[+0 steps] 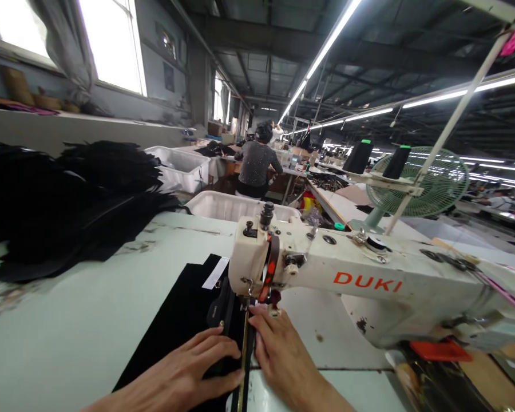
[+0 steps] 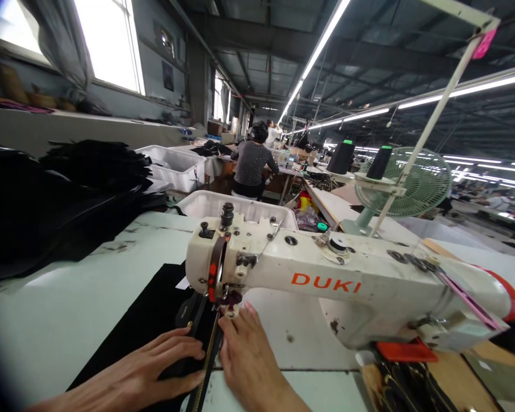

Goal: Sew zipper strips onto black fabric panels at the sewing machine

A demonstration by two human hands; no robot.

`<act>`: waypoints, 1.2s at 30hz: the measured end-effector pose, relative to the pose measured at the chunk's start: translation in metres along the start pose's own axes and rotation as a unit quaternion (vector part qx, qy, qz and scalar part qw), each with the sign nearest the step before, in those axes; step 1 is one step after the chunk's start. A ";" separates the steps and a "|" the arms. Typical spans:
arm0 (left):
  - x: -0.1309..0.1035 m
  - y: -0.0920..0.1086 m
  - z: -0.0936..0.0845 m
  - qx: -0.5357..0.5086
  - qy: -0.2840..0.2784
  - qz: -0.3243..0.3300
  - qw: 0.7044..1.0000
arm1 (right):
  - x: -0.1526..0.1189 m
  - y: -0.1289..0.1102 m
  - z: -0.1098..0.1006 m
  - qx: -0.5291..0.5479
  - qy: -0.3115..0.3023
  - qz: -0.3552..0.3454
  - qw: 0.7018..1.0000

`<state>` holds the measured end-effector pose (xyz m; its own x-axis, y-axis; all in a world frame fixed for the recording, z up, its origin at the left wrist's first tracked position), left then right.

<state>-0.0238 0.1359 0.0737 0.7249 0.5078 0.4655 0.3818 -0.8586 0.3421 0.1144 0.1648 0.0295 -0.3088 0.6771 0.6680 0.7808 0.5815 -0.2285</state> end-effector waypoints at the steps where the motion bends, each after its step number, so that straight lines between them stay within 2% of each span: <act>1: 0.000 -0.004 0.001 0.005 0.001 0.001 1.000 | 0.000 0.001 0.000 -0.005 0.012 -0.006 1.000; 5: -0.001 -0.022 0.010 0.012 -0.045 0.007 0.999 | 0.002 0.002 -0.003 -0.006 0.031 -0.001 1.000; 10: 0.009 -0.037 0.013 0.021 -0.099 -0.020 0.995 | 0.006 0.000 -0.012 0.016 0.044 0.013 0.999; 17: 0.025 -0.051 0.012 0.036 -0.067 -0.037 0.996 | 0.006 -0.004 -0.017 0.068 0.058 -0.009 0.996; 22: 0.016 -0.051 0.018 0.029 -0.074 -0.003 0.997 | 0.005 -0.005 -0.016 0.081 0.050 -0.025 0.995; 25: 0.008 -0.053 0.019 0.035 -0.055 0.005 0.998 | 0.002 -0.003 -0.010 0.063 0.033 -0.026 0.997; 30: 0.011 -0.057 0.014 0.026 -0.024 -0.010 0.999 | 0.004 -0.003 -0.013 0.063 0.070 -0.020 0.995; 36: 0.029 -0.057 0.012 0.047 -0.065 -0.034 0.996 | 0.004 -0.006 -0.011 -0.005 0.057 -0.043 0.997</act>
<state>-0.0179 0.1986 0.0577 0.7616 0.5571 0.3311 0.4800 -0.8282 0.2894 0.1143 0.1594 0.0411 -0.3116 0.5697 0.7605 0.7596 0.6302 -0.1608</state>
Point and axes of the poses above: each hand's wrist, its own x-axis towards the middle knuckle, its own z-axis out of the palm, y = z × x, the point moved 8 cm from there along x, towards the middle knuckle, and after that the axes turned 14 degrees about y, right-handed, at the moved point
